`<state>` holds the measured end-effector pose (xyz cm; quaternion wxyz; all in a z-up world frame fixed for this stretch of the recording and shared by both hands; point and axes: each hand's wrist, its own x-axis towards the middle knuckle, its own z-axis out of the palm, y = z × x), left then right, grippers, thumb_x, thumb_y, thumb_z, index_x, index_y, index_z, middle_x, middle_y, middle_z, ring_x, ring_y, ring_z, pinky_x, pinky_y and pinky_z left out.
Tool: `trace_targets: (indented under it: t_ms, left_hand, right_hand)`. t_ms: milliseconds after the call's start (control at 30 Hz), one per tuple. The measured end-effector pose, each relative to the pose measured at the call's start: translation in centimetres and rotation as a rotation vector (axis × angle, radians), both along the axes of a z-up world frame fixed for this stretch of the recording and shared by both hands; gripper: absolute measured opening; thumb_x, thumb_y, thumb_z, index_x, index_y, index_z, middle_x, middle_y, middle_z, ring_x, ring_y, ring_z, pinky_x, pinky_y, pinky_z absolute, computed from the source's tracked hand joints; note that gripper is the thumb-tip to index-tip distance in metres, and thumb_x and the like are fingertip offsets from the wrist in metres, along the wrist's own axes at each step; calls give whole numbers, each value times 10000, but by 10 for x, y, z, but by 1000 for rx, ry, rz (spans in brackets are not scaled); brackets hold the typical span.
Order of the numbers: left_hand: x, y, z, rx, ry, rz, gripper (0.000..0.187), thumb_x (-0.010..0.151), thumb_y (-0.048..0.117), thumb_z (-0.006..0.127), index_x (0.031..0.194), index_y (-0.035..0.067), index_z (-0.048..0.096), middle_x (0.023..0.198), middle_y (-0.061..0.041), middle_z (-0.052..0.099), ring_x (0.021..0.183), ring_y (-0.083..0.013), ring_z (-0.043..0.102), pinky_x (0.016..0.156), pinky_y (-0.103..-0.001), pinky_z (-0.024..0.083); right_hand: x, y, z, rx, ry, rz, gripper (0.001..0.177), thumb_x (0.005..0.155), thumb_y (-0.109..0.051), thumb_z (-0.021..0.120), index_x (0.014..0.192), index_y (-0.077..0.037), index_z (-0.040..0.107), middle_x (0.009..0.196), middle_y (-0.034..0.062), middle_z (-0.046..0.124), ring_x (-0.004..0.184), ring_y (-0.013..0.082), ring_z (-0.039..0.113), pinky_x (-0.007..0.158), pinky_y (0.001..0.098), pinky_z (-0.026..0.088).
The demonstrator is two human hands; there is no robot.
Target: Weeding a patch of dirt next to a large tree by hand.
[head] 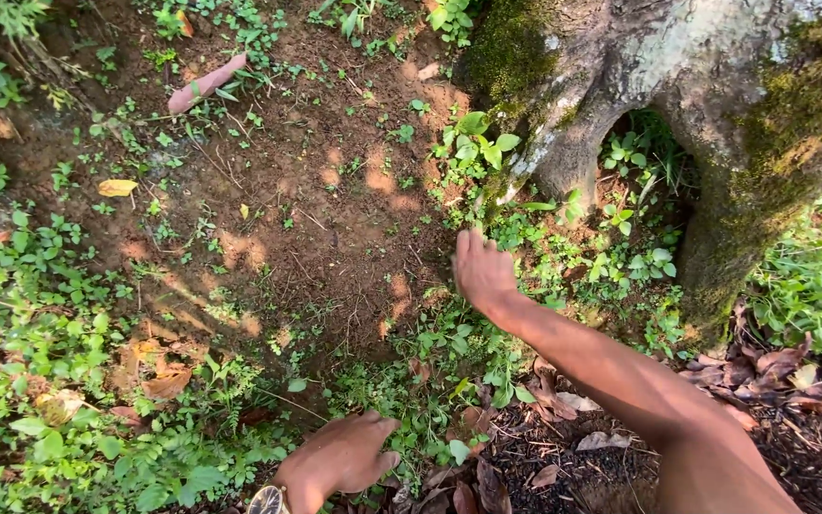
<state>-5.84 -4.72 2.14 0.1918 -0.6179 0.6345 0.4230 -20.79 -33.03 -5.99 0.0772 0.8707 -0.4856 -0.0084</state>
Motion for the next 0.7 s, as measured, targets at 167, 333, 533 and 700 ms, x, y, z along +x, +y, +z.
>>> trace_targets:
  t_ms: [167, 333, 533, 700]
  left_hand:
    - [-9, -8, -5, 33, -20, -50, 616, 1052, 439, 414, 1581, 145, 301, 1664, -92, 285, 1558, -259, 241, 1291, -446, 177]
    - [-10, -13, -29, 30, -10, -71, 616, 1050, 440, 423, 1580, 146, 311, 1664, -125, 267, 1569, -269, 214, 1285, -440, 194]
    - [-12, -25, -38, 12, 48, -94, 629, 1043, 464, 440, 1563, 127, 333, 1633, -148, 324, 1563, -283, 233, 1270, -440, 217]
    - [-14, -32, -41, -4, 43, -73, 621, 1029, 459, 452, 1558, 150, 350, 1625, -155, 330, 1523, -313, 305, 1248, -437, 271]
  right_hand:
    - [-29, -19, -9, -211, -299, -77, 379, 1058, -331, 447, 1154, 33, 492, 984, 181, 575, 545, 163, 554, 302, 274, 451]
    - [-48, -42, -59, -163, -436, 0, 208, 1112, -168, 439, 1062, -2, 553, 957, 166, 603, 495, 145, 546, 320, 316, 439]
    - [-52, -21, -12, 160, -327, 70, 313, 981, -113, 436, 1244, 12, 549, 1007, 178, 616, 504, 210, 616, 326, 353, 494]
    - [-52, -54, 2, -540, -217, 59, 598, 880, -258, 501, 1374, 80, 518, 1373, 284, 590, 710, 271, 685, 322, 315, 538]
